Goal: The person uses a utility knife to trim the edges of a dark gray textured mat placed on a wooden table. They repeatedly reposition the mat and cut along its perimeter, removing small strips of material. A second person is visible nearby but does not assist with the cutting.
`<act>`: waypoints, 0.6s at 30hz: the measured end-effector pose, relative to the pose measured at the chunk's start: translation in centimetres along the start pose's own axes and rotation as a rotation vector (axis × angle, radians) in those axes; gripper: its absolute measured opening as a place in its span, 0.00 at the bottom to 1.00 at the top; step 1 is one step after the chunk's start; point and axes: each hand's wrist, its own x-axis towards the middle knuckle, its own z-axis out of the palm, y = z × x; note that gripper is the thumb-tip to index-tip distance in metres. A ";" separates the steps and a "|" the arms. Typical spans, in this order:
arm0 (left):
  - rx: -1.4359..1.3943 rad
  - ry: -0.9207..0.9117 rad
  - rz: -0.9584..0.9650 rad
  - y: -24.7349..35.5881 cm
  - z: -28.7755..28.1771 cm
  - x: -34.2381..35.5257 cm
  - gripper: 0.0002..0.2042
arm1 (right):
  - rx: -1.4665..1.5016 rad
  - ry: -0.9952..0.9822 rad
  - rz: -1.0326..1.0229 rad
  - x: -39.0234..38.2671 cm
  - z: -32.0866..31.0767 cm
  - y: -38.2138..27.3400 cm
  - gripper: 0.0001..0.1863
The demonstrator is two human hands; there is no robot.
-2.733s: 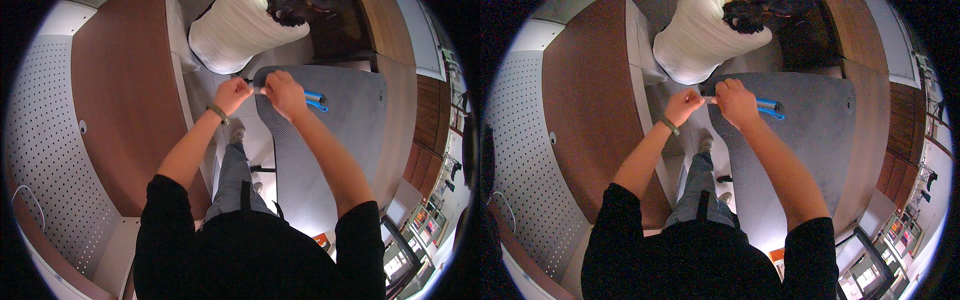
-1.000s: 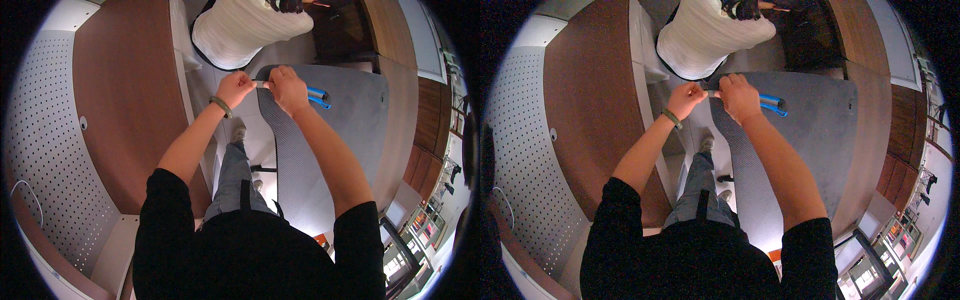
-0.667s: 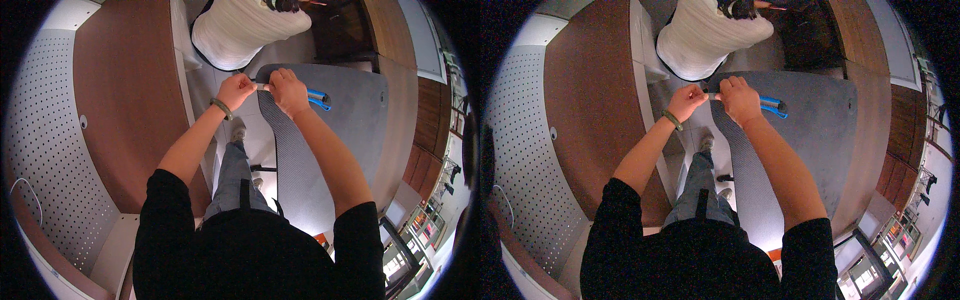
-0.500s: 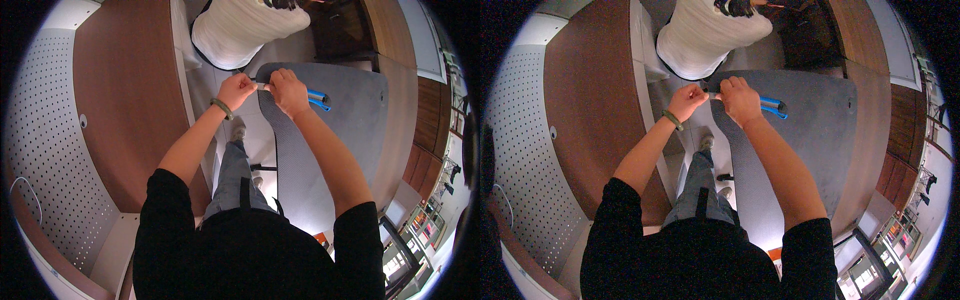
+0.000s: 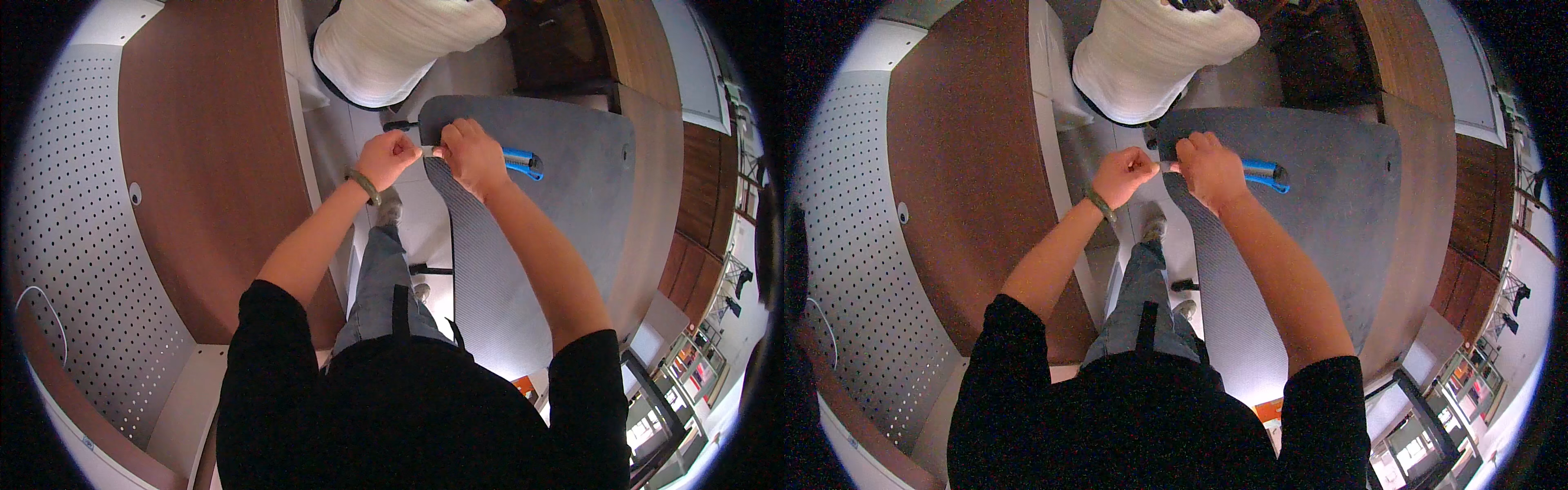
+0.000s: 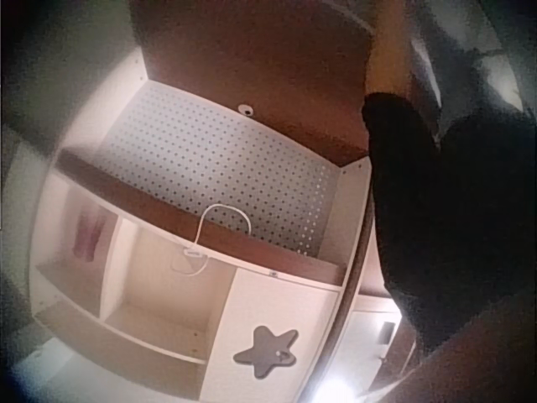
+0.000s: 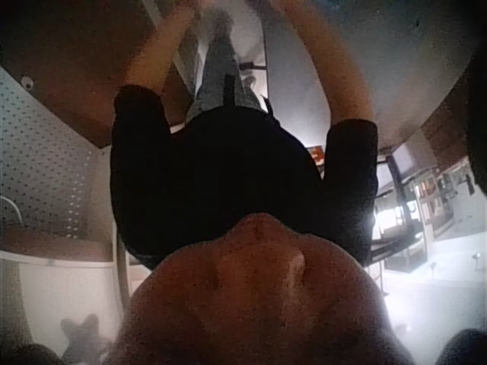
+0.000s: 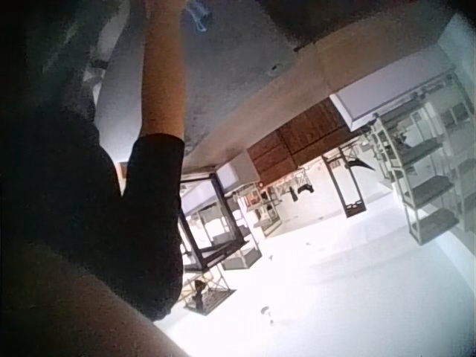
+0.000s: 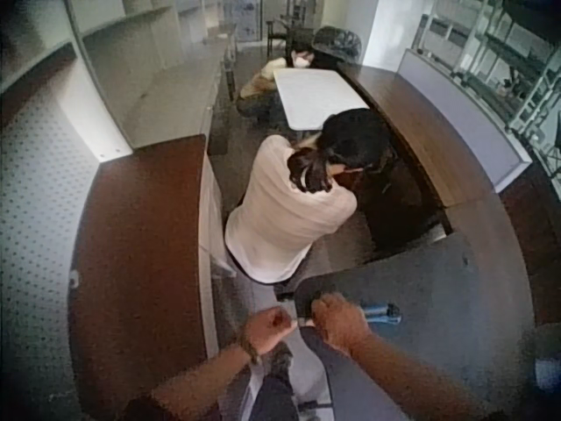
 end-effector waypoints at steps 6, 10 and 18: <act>-0.041 -0.107 -0.071 1.9 1.5 1.2 0.13 | 0.095 -0.043 -0.021 0.1 -1.7 2.6 0.12; 0.068 0.043 -0.040 3.4 1.1 4.8 0.12 | 0.105 0.038 0.054 2.7 -2.2 4.2 0.11; -0.012 0.045 -0.037 4.2 0.1 8.0 0.13 | 0.080 0.063 0.140 5.1 -2.6 5.3 0.11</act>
